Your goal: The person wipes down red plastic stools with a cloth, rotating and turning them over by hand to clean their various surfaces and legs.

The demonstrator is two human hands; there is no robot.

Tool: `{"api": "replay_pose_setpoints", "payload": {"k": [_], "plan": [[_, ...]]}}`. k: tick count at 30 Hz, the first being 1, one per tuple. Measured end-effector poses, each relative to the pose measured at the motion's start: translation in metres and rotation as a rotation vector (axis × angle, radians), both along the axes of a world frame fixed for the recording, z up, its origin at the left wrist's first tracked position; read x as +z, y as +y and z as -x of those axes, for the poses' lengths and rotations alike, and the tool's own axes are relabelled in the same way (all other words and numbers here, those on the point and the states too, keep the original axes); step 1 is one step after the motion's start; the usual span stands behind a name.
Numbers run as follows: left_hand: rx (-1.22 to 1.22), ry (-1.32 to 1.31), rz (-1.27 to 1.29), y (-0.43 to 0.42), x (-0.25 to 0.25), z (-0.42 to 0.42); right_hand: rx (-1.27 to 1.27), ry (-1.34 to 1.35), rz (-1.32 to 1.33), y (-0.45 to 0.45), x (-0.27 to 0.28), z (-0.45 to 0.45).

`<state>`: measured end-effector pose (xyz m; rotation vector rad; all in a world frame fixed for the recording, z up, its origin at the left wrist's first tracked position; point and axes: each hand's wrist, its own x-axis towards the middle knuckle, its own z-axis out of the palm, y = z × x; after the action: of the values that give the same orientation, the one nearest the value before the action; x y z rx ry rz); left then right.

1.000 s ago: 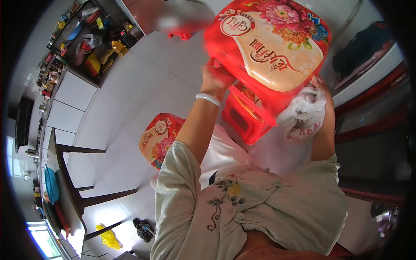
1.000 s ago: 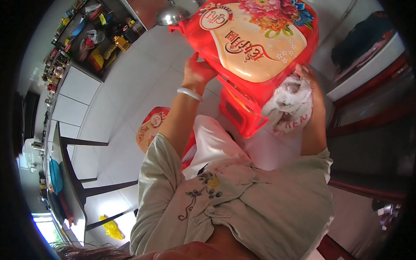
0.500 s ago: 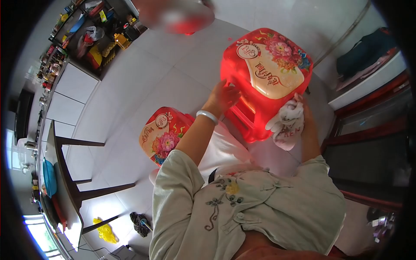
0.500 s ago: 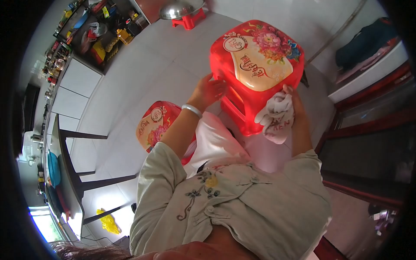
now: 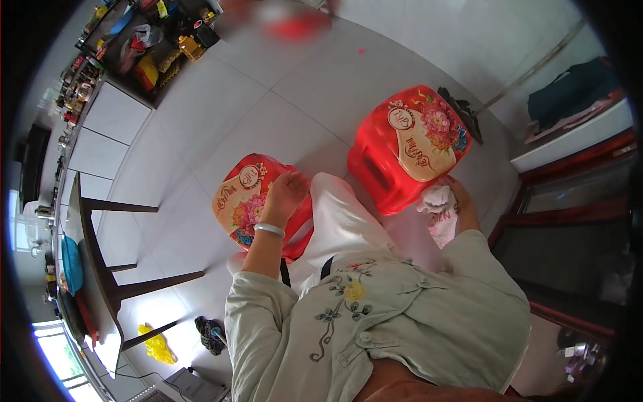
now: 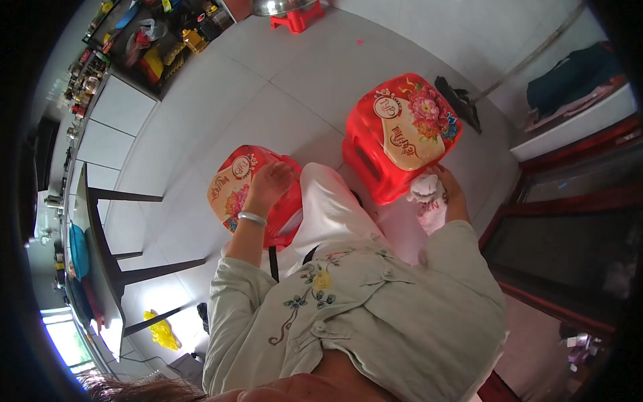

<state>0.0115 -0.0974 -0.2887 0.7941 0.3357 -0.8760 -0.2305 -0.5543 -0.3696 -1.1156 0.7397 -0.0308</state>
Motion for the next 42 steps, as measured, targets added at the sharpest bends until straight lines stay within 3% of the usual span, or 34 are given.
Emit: {"api": "replay_pose_setpoints", "payload": {"k": [6,8,12,13,15,17,19,21,22,23,24,25,26,28,30,33,34,39,42], "plan": [[0.137,-0.042,-0.153,0.031,0.010,0.029,0.019,0.202,0.247,-0.018,-0.048,-0.003],[0.170,-0.099,-0.216,0.045,0.005,0.035,0.024,0.575,0.465,0.000,-0.014,-0.011],[0.255,-0.247,-0.349,0.075,0.008,0.041,0.174,0.386,0.589,-0.051,-0.062,0.003],[0.258,-0.246,-0.348,0.080,0.009,0.041,0.237,0.295,0.749,-0.073,-0.097,0.009],[0.390,-0.306,-0.407,0.089,0.009,0.042,0.297,0.208,0.902,-0.074,-0.099,0.011],[0.390,-0.328,-0.476,0.094,0.015,0.041,0.425,0.458,1.045,-0.045,-0.017,-0.003],[0.403,-0.355,-0.543,0.099,0.015,0.037,0.453,0.496,0.861,-0.030,0.060,-0.028],[0.492,-0.472,-0.561,0.101,0.009,0.035,0.289,0.023,0.439,-0.029,0.139,-0.041],[0.487,-0.471,-0.557,0.103,0.006,0.034,0.308,0.168,0.895,-0.031,0.183,-0.043],[0.565,-0.534,-0.619,0.104,0.000,0.032,0.106,0.051,0.896,-0.029,0.199,-0.042],[0.649,-0.595,-0.680,0.106,-0.007,0.031,0.116,0.002,0.716,-0.032,0.222,-0.048],[0.663,-0.594,-0.679,0.107,-0.012,0.030,0.031,-0.051,0.678,-0.018,0.245,-0.055],[0.710,-0.668,-0.837,0.109,-0.017,0.030,-0.047,-0.105,0.636,-0.002,0.257,-0.064],[0.783,-0.725,-1.018,0.118,-0.027,0.031,0.015,-0.146,0.571,0.010,0.241,-0.085],[0.652,-0.949,-1.642,0.130,-0.042,0.034,0.054,-0.149,0.502,0.046,0.223,-0.108],[0.626,-0.841,-1.775,0.142,-0.068,0.044,0.242,-0.202,0.364,0.104,0.173,-0.151],[0.601,-0.797,-1.843,0.145,-0.075,0.047,0.258,-0.202,0.444,0.141,0.176,-0.164],[0.518,-0.618,-1.739,0.150,-0.093,0.062,0.449,-0.356,0.118,0.268,0.151,-0.227],[0.605,-0.467,-1.666,0.150,-0.107,0.067,0.551,-0.530,0.455,0.330,0.118,-0.256]]}}
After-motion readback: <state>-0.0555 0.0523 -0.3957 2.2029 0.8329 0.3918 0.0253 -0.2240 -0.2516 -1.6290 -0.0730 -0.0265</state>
